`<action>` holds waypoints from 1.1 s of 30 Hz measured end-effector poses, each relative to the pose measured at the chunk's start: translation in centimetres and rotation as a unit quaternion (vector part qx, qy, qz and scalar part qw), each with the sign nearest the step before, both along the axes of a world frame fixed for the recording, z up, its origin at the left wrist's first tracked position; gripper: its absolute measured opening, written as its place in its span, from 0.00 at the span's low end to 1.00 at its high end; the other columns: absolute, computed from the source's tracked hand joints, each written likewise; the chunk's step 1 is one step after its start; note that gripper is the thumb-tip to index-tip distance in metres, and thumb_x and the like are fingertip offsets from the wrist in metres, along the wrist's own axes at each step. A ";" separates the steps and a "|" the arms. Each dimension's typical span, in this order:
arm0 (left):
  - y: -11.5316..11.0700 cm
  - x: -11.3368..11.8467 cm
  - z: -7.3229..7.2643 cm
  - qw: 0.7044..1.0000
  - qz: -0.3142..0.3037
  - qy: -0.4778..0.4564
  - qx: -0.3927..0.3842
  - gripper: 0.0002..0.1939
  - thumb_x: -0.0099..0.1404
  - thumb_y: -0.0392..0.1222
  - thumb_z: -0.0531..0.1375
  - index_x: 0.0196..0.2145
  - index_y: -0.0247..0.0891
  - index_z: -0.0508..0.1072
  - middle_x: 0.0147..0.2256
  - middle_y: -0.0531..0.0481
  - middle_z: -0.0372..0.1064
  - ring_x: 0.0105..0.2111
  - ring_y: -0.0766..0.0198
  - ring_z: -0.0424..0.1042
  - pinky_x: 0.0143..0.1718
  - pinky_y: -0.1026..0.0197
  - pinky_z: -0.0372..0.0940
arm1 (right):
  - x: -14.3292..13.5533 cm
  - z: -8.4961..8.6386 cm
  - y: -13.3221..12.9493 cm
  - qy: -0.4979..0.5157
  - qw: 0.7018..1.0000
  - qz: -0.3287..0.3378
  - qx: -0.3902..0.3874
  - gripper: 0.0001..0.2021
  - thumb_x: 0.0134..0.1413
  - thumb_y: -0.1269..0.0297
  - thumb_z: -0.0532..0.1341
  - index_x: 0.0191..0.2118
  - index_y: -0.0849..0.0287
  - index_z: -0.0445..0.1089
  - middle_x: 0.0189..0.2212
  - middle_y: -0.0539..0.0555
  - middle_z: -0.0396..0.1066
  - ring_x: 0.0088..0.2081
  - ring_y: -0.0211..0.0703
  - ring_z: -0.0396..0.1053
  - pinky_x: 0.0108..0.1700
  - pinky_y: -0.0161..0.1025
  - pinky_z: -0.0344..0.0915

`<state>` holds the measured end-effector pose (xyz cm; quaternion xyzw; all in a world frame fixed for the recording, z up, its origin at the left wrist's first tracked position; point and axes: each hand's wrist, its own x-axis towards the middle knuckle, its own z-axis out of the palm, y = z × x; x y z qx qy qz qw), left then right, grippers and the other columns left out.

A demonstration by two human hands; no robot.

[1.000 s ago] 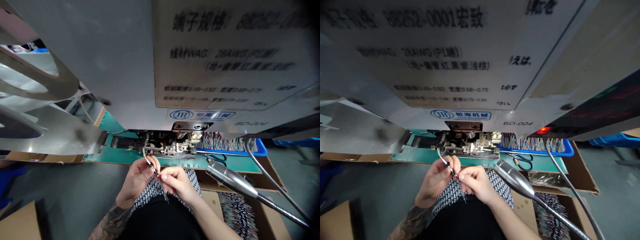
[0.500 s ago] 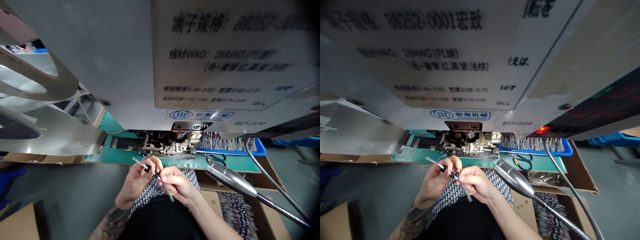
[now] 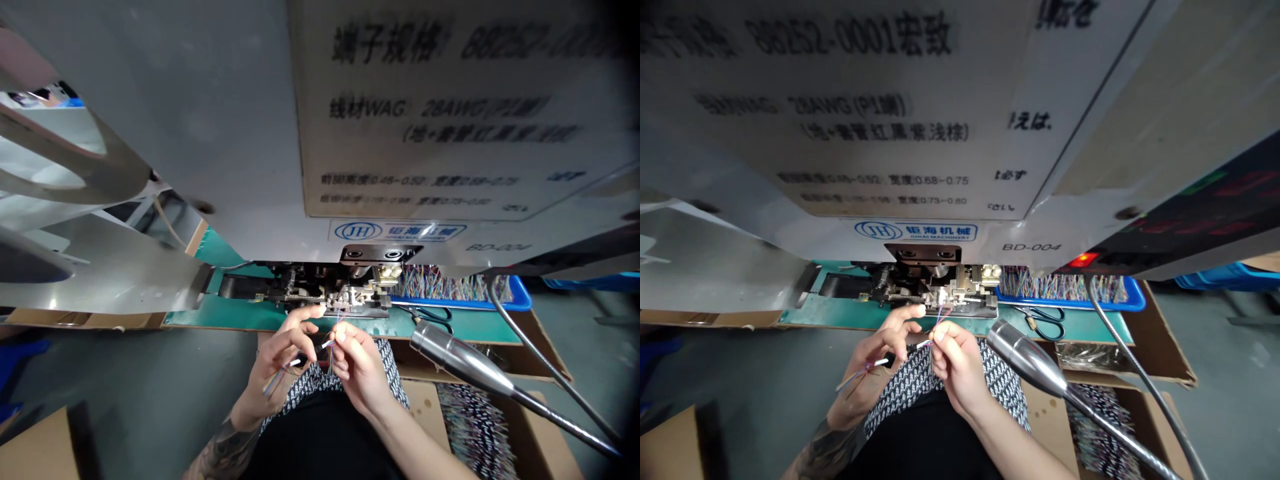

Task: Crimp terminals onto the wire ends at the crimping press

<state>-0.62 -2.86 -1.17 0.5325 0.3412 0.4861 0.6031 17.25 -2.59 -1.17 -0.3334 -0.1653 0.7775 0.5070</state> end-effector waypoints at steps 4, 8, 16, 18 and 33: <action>0.4 0.6 0.1 0.994 0.055 -0.077 -0.054 0.10 0.74 0.45 0.65 0.35 0.39 0.76 0.57 0.43 0.69 0.51 0.51 0.69 0.57 0.47 0.63 | 0.5 -0.3 -0.2 0.029 0.999 0.022 0.041 0.11 0.65 0.60 0.70 0.34 0.59 0.72 0.19 0.40 0.53 0.20 0.29 0.42 0.22 0.30 0.42; 0.8 1.1 0.2 0.985 0.063 -0.145 -0.068 0.11 0.73 0.45 0.66 0.34 0.38 0.73 0.39 0.47 0.67 0.42 0.57 0.67 0.47 0.53 0.60 | 1.8 -0.9 -0.1 0.024 0.993 0.065 0.100 0.08 0.65 0.61 0.70 0.37 0.57 0.73 0.20 0.41 0.52 0.21 0.31 0.41 0.23 0.31 0.41; 0.9 1.9 -0.1 0.986 0.033 -0.149 -0.073 0.10 0.73 0.46 0.67 0.35 0.39 0.78 0.38 0.47 0.66 0.40 0.57 0.66 0.43 0.56 0.60 | 2.8 -1.1 0.9 -0.143 0.970 0.143 0.133 0.18 0.55 0.48 0.75 0.35 0.61 0.82 0.27 0.50 0.70 0.28 0.37 0.55 0.32 0.37 0.50; 0.8 1.7 -0.2 0.991 0.025 -0.117 -0.061 0.10 0.74 0.46 0.66 0.35 0.39 0.79 0.39 0.46 0.67 0.40 0.57 0.66 0.43 0.56 0.60 | 2.6 -1.1 1.0 -0.153 0.972 0.141 0.113 0.19 0.55 0.48 0.76 0.30 0.61 0.79 0.27 0.51 0.72 0.28 0.37 0.56 0.32 0.37 0.51; -0.3 0.8 0.5 0.998 0.016 0.030 0.060 0.07 0.73 0.47 0.65 0.39 0.45 0.81 0.44 0.42 0.67 0.44 0.49 0.67 0.47 0.49 0.63 | 1.4 -0.1 0.6 -0.064 0.996 0.053 0.025 0.19 0.61 0.52 0.73 0.32 0.58 0.67 0.17 0.38 0.49 0.19 0.27 0.38 0.20 0.30 0.36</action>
